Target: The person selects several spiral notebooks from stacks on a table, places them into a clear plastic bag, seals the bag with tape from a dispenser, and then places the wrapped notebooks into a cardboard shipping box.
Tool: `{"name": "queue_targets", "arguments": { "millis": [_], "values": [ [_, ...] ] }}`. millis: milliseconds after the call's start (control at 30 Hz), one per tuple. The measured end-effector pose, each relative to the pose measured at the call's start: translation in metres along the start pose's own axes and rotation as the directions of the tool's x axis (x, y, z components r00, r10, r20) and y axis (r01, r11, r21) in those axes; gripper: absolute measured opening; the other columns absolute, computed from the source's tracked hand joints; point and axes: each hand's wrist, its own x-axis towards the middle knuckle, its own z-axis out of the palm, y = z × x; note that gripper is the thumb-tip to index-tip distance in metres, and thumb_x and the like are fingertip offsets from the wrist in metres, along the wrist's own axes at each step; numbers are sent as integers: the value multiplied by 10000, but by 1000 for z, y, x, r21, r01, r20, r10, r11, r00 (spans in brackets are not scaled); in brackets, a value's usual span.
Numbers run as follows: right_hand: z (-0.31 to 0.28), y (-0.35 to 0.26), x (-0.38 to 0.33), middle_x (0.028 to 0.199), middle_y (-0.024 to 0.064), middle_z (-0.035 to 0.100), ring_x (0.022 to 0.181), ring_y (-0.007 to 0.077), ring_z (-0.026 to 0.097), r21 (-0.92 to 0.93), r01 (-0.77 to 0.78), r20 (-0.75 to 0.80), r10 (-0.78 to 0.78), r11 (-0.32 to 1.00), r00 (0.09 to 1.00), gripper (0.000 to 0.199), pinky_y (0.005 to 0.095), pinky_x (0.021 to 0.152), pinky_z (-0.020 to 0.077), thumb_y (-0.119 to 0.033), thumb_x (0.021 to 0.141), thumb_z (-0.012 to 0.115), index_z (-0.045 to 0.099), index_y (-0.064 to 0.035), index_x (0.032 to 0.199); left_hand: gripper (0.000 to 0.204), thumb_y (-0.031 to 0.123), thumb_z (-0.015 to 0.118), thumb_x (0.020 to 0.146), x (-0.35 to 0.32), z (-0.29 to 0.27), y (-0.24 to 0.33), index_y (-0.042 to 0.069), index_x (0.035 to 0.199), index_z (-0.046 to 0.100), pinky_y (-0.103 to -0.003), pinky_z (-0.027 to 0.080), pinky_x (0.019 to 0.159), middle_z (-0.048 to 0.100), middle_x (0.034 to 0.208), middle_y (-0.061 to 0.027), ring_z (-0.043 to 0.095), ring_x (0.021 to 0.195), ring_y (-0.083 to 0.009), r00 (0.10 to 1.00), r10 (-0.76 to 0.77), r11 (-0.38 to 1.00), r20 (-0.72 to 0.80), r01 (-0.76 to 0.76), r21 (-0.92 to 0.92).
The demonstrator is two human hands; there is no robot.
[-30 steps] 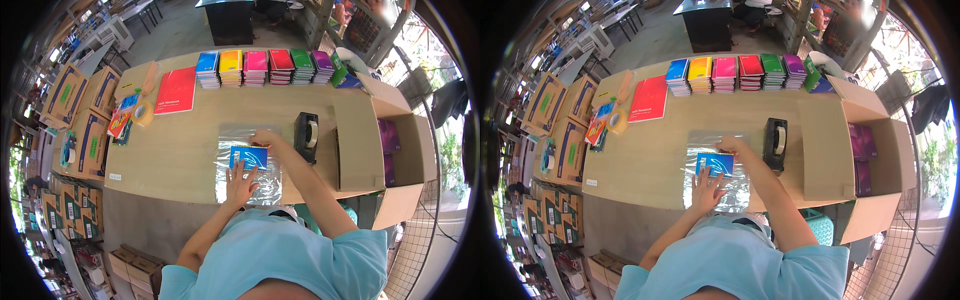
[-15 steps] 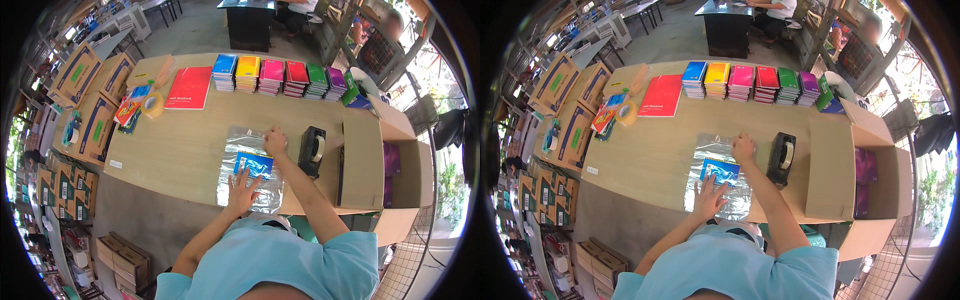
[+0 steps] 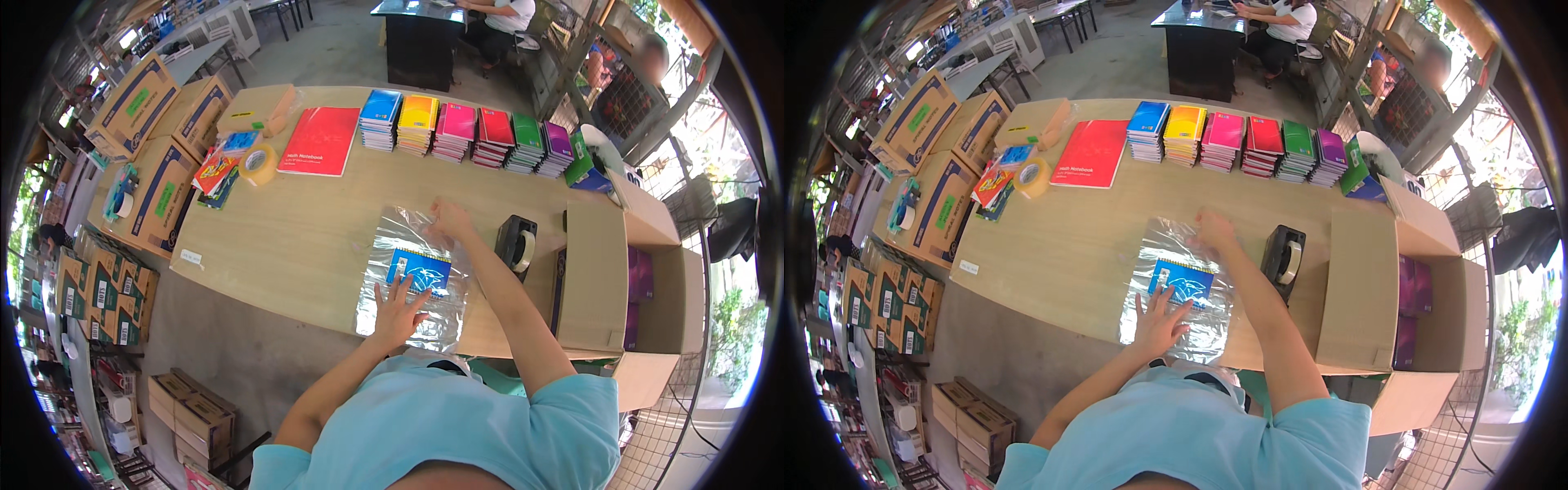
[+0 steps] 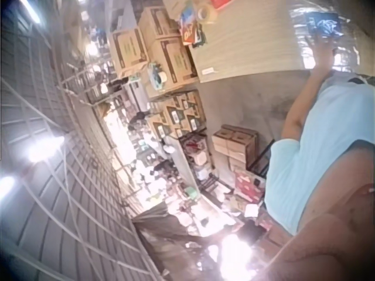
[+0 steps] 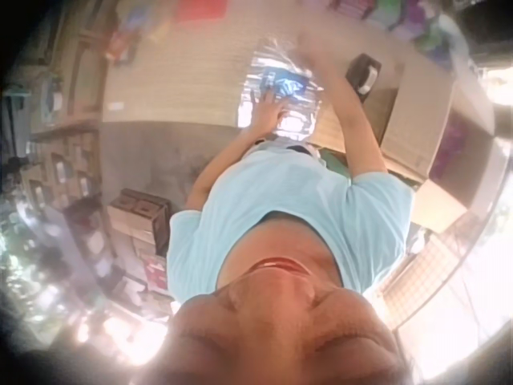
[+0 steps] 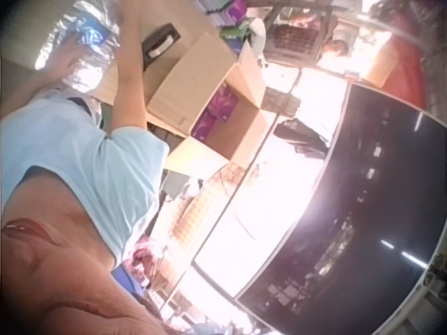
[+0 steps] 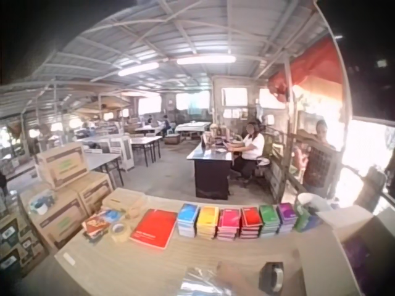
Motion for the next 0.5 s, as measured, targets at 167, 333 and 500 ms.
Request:
{"name": "queue_targets", "arguments": {
  "millis": [167,333,500],
  "values": [
    [-4,0,2,936,74,692,936,294,665,39,23,80,-26,999,996,478,423,763,516,-274,628,857,604,-130,1007,573,372,737,806,0,-2,3,311,1342,544,-757,179,1045,350,1482,-143,331,1381,-430,1000,-2,1000,-7,2,0],
    [-5,-17,-7,885,103,681,879,316,666,-6,96,-112,-97,995,989,351,434,721,518,-228,623,843,598,-100,841,562,353,741,805,-3,-2,0,303,1331,552,-769,177,1039,355,1470,-151,325,1380,-431,1000,-5,1000,-14,5,5],
    [-8,-11,1,946,88,696,943,302,667,-180,118,85,-104,977,991,327,442,767,534,-233,640,820,682,-121,915,568,348,740,807,-2,-2,3,302,1338,545,-772,181,1035,353,1472,-153,322,1382,-427,1000,6,1000,-11,-6,6]
  ]
}}
